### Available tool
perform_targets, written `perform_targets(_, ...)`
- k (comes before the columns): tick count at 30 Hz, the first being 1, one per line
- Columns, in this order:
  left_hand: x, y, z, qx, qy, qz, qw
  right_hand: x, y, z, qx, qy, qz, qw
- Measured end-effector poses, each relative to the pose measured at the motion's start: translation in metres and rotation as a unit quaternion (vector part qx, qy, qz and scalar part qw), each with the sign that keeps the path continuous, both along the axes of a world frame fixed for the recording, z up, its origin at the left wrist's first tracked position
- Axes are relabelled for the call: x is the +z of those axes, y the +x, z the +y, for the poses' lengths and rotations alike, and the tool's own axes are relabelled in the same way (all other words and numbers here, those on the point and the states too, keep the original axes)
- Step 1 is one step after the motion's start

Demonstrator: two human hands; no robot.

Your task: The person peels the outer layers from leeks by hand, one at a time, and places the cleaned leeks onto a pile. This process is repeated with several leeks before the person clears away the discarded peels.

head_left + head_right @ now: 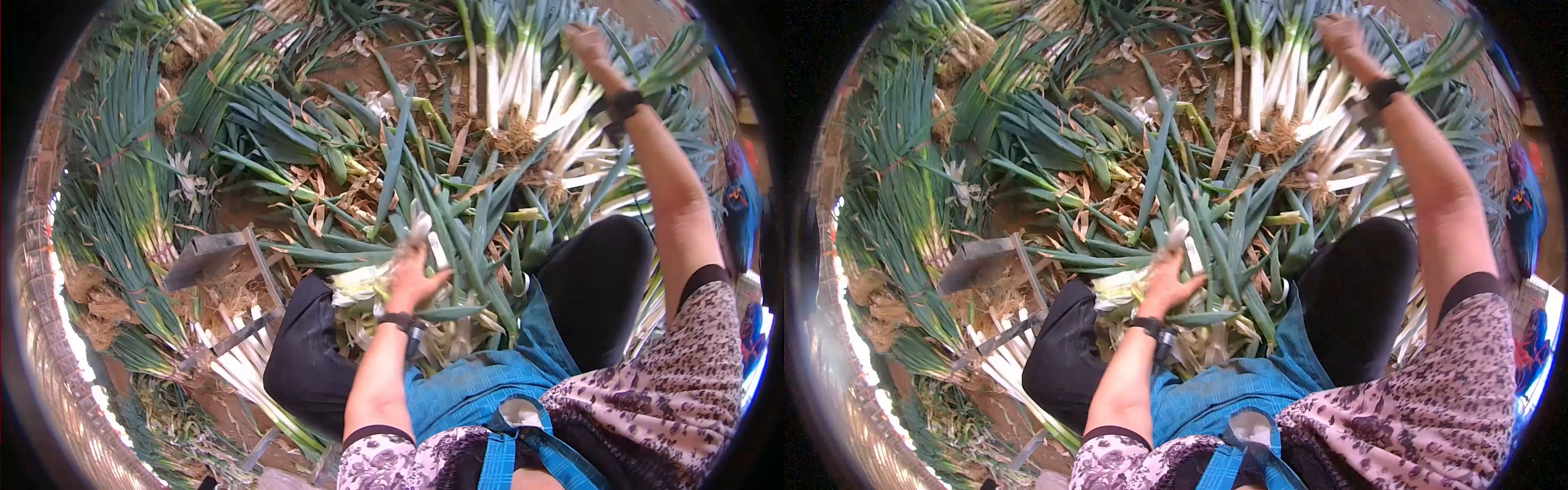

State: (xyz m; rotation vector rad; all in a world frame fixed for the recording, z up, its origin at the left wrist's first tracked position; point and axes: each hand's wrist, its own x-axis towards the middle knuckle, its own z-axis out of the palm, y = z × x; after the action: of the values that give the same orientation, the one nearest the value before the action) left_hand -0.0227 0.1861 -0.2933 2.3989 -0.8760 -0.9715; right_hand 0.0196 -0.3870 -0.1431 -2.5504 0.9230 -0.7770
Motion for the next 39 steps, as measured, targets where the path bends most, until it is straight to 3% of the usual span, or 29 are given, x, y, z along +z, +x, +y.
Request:
perform_targets(1,-0.008,-0.014,-0.004,-0.025,0.046,0.015,0.999,-0.067,0.042,0.008,0.144,-0.060,-0.007,0.988)
perform_targets(2,-0.010,-0.025,-0.008,-0.053,0.092,0.031,0.994,-0.064,0.064,0.102,0.113,0.309,-0.034,0.944)
perform_targets(3,-0.004,-0.027,-0.008,-0.056,0.067,0.057,0.995,-0.091,0.087,0.160,0.257,0.289,-0.014,0.922)
perform_targets(4,0.002,-0.028,-0.006,-0.059,0.043,0.083,0.994,-0.117,0.110,0.219,0.247,0.306,0.038,0.919)
perform_targets(5,0.000,-0.029,-0.002,-0.039,0.009,0.074,0.996,-0.111,0.121,0.283,0.179,0.412,0.109,0.887)
perform_targets(6,-0.011,-0.031,0.002,-0.027,-0.024,0.053,0.998,-0.162,0.138,0.324,0.153,0.464,0.131,0.863)
perform_targets(7,-0.014,-0.029,0.001,-0.020,-0.030,0.048,0.998,-0.183,0.143,0.361,0.197,0.440,0.157,0.862)
perform_targets(8,-0.015,-0.029,0.002,-0.012,-0.035,0.044,0.998,-0.247,0.155,0.391,0.226,0.348,0.137,0.900)
perform_targets(9,-0.020,-0.031,0.003,0.015,-0.056,0.033,0.998,-0.273,0.152,0.410,0.348,0.186,0.202,0.896)
perform_targets(10,-0.015,-0.027,0.003,0.032,-0.052,0.051,0.997,-0.314,0.159,0.425,0.356,0.191,0.297,0.865)
perform_targets(12,-0.024,-0.025,0.005,0.051,-0.032,0.129,0.990,-0.370,0.136,0.445,0.240,0.267,0.273,0.892)
perform_targets(14,-0.026,-0.023,0.006,0.056,-0.035,0.126,0.990,-0.279,0.118,0.460,0.147,0.150,0.352,0.912)
perform_targets(16,-0.021,-0.019,0.004,0.059,-0.042,0.115,0.991,-0.275,0.128,0.443,0.147,0.249,0.433,0.853)
perform_targets(18,-0.012,-0.017,0.004,0.059,-0.027,0.077,0.995,-0.274,0.128,0.426,0.263,0.295,0.458,0.796)
perform_targets(19,-0.014,-0.019,0.007,0.082,-0.054,0.070,0.993,-0.287,0.121,0.423,0.308,0.368,0.365,0.798)
perform_targets(20,-0.017,-0.016,0.006,0.085,-0.060,0.065,0.992,-0.262,0.115,0.428,0.293,0.471,0.296,0.778)
perform_targets(22,-0.024,-0.010,0.011,0.148,-0.038,0.189,0.970,-0.207,0.107,0.428,0.269,0.541,0.296,0.739)
perform_targets(23,-0.027,-0.004,0.014,0.156,-0.068,0.203,0.964,-0.202,0.097,0.424,0.406,0.470,0.209,0.755)
perform_targets(24,-0.028,0.000,0.019,0.191,-0.083,0.253,0.945,-0.199,0.090,0.428,0.275,0.583,0.212,0.734)
perform_targets(26,-0.025,0.008,0.030,0.267,-0.109,0.221,0.932,-0.164,0.083,0.425,0.208,0.514,0.209,0.805)
perform_targets(28,-0.026,0.020,0.037,0.310,0.000,-0.002,0.951,-0.129,0.087,0.422,0.237,0.609,0.126,0.747)
perform_targets(29,-0.015,0.028,0.043,0.337,-0.025,-0.036,0.941,-0.108,0.090,0.422,0.267,0.605,0.125,0.740)
perform_targets(30,-0.002,0.040,0.049,0.359,-0.053,-0.072,0.929,-0.085,0.092,0.423,0.296,0.599,0.120,0.734)
perform_targets(32,-0.006,0.073,0.060,0.535,-0.228,-0.058,0.811,-0.064,0.087,0.422,0.300,0.492,0.169,0.800)
perform_targets(34,0.033,0.102,0.057,0.570,-0.301,-0.115,0.756,-0.043,0.061,0.433,0.309,0.504,0.197,0.782)
perform_targets(36,0.057,0.128,0.049,0.543,-0.360,0.019,0.758,-0.053,0.007,0.463,0.246,0.617,0.156,0.731)
perform_targets(38,0.057,0.132,0.035,0.555,-0.358,0.169,0.732,-0.049,-0.055,0.490,0.237,0.526,0.130,0.807)
perform_targets(39,0.064,0.126,0.032,0.563,-0.319,0.287,0.706,-0.047,-0.084,0.502,0.238,0.536,0.138,0.798)
